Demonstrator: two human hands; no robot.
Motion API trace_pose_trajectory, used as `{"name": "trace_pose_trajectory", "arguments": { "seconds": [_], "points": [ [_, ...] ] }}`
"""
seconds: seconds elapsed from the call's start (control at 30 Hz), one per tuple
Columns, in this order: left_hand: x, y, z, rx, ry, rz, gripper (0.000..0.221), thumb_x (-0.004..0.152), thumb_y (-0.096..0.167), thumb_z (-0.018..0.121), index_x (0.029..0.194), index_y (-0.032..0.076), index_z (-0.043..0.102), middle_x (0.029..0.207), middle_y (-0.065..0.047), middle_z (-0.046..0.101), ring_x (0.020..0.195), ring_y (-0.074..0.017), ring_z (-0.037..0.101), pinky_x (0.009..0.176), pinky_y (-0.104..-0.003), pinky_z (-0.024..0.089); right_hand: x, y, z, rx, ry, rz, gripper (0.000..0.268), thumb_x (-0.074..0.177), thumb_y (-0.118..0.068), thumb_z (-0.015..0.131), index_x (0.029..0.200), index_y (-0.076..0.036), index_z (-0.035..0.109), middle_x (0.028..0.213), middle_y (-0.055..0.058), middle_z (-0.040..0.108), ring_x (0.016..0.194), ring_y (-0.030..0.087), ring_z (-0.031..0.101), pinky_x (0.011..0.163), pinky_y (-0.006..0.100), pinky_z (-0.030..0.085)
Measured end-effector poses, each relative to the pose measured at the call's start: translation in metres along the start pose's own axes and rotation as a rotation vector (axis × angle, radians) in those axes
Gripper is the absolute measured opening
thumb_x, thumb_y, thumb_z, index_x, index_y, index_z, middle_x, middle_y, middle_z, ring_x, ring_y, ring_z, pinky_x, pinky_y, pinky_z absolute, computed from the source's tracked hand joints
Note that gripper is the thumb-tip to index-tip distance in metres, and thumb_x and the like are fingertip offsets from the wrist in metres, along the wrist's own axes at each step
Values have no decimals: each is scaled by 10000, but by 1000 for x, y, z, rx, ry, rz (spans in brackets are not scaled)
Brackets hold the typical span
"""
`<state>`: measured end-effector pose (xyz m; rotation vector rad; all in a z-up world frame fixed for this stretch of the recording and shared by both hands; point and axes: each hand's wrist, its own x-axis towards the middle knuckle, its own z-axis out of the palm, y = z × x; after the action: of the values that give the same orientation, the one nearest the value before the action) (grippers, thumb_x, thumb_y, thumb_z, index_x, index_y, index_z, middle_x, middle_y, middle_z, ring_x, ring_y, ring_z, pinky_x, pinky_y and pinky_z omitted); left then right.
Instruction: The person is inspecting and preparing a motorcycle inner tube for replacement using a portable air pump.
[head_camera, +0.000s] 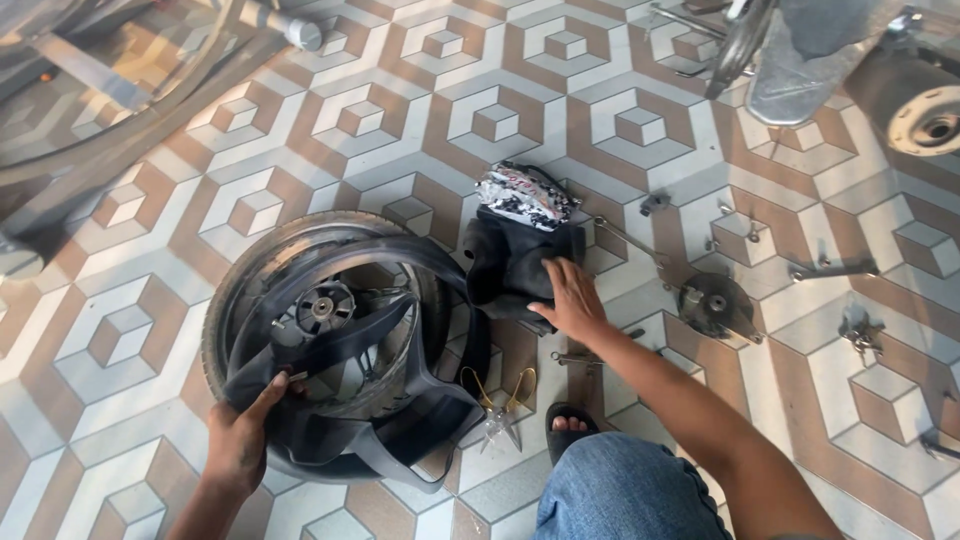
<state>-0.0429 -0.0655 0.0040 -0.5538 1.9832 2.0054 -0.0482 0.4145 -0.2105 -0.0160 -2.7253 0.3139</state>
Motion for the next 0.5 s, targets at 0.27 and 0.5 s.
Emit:
{"name": "trace_pose_trajectory", "arguments": {
  "seconds": [0.27,0.5],
  "points": [
    [4,-4,2,28,29,-29,399,939,100,646,1288,-70,558,1088,-232,654,983,-308,643,941,-445,530,41,-14,64,-153,-685,-88,1138,818,-339,815,1652,-121,72,1234,245,611,982,423,675,797,490,596],
    [21,-20,-12,16,-46,20,282,935,58,669,1176,-73,606,990,-232,692,910,-313,677,891,-448,562,18,-90,28,-2,-319,-476,296,826,-32,661,1104,-75,570,888,151,594,624,333,660,510,456,572]
  ]
}}
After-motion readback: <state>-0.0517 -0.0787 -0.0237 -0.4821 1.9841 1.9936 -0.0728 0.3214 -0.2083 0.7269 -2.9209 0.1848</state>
